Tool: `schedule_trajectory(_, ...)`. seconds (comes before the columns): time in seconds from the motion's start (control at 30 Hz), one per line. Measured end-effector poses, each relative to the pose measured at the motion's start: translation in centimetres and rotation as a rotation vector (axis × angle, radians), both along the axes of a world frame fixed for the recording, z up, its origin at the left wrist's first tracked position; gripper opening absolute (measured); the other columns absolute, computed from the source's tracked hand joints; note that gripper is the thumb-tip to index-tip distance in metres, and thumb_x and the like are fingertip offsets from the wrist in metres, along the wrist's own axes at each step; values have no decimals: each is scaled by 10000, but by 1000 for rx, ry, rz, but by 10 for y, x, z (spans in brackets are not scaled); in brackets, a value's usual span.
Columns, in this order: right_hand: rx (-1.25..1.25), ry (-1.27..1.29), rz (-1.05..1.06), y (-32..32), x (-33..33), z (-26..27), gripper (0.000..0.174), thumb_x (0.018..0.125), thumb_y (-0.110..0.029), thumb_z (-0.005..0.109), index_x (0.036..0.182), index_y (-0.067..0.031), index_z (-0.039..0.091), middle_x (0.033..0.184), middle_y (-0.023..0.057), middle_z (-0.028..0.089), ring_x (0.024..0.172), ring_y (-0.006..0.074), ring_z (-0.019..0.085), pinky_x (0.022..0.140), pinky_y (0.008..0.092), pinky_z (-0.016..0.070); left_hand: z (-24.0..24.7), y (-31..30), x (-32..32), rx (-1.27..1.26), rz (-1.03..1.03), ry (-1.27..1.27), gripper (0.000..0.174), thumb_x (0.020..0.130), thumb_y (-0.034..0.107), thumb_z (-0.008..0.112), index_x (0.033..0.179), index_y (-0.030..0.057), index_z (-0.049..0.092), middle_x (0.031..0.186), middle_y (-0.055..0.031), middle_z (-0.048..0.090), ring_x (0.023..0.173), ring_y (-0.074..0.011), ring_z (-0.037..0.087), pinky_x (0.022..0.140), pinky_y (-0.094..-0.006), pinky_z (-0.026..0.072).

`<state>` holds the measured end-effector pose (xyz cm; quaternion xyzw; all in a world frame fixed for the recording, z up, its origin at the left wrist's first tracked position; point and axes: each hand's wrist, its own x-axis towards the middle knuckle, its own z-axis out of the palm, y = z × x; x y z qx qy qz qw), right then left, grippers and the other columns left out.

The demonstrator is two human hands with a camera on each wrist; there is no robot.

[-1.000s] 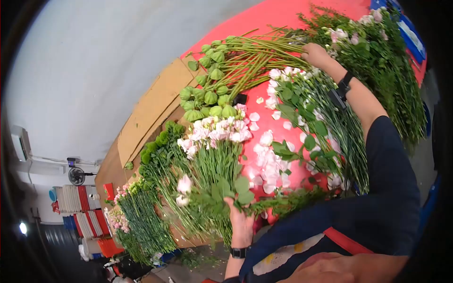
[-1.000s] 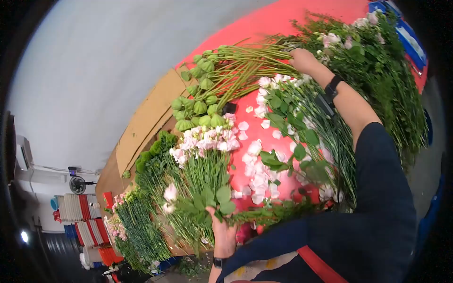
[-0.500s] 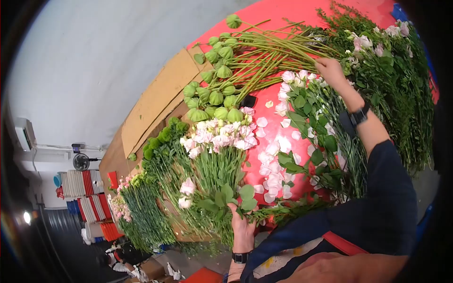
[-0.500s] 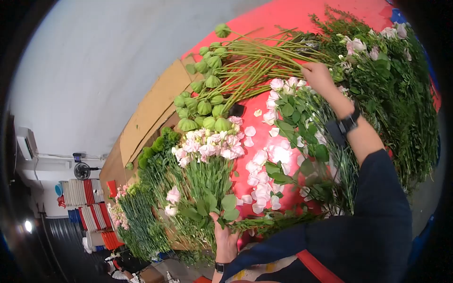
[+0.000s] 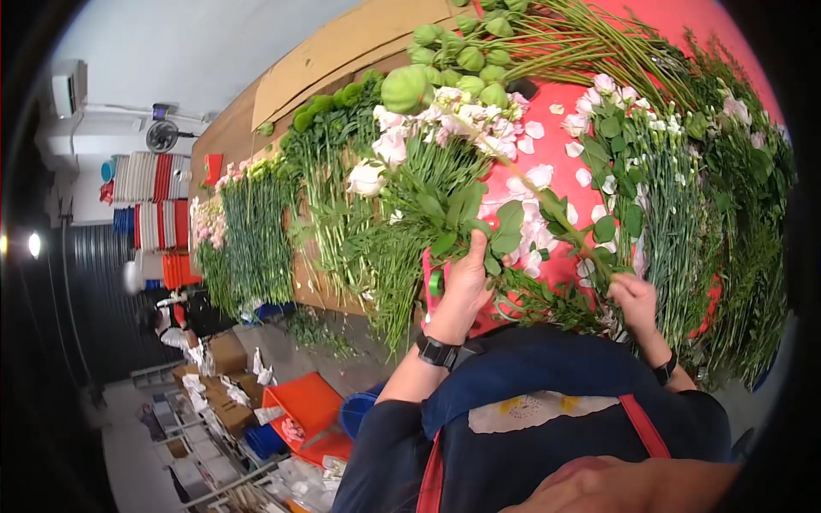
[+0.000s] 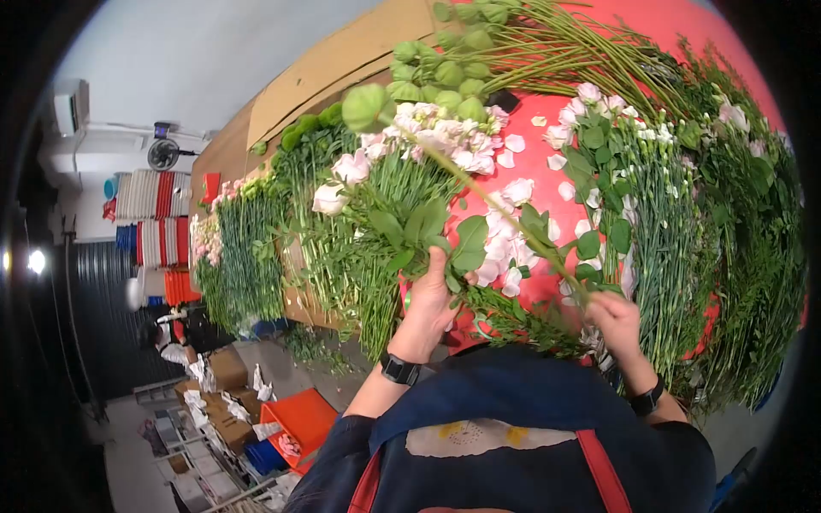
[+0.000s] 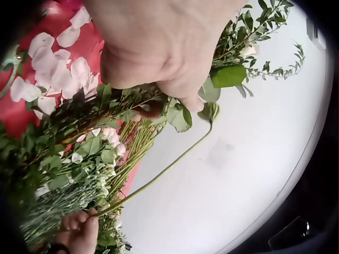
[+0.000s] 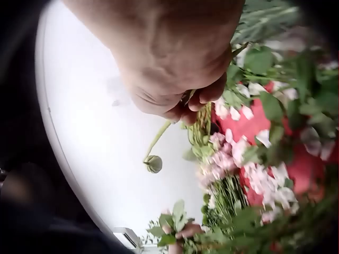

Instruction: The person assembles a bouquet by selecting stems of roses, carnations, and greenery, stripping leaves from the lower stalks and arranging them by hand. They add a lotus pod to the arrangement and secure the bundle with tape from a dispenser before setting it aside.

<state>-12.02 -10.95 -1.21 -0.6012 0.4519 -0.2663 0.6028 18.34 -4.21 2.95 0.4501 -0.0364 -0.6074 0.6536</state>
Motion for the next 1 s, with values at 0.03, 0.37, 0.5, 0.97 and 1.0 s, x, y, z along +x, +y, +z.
schedule_trajectory(0.03,-94,-27,98,7,-1,-2,157,816,-26,594,931,58,662,741,47,592,604,100,522,552,220,412,8,2,-3,0,22,-38,475,855,472,562,1085,58,520,917,-67,608,755,-173,563,692,-315,480)
schedule_trajectory(0.37,-584,49,498,51,14,-21,108,733,-57,695,825,-5,671,766,83,613,700,248,583,654,335,470,11,50,-8,-41,10,8,312,876,277,647,1061,55,530,907,-83,604,826,-167,597,717,-330,522)
schedule_trajectory(0.5,-455,129,458,56,44,26,58,781,-74,653,790,-17,658,707,89,568,673,252,566,629,351,447,21,70,-6,-251,-163,-45,249,907,283,600,990,56,538,784,-60,561,809,-137,575,731,-295,489)
schedule_trajectory(0.97,-292,-208,514,196,165,91,266,804,-70,683,1043,29,621,989,115,637,911,177,618,780,291,485,58,217,55,-643,-392,-191,698,761,84,627,1389,13,330,1225,-128,546,1180,-221,487,1035,-361,360)
schedule_trajectory(1.0,-252,-224,483,208,168,86,293,802,-67,686,1069,26,609,999,106,633,910,164,614,775,285,485,82,231,57,-522,-433,-210,740,757,124,656,1399,10,307,1242,-116,540,1179,-204,485,1044,-347,343)
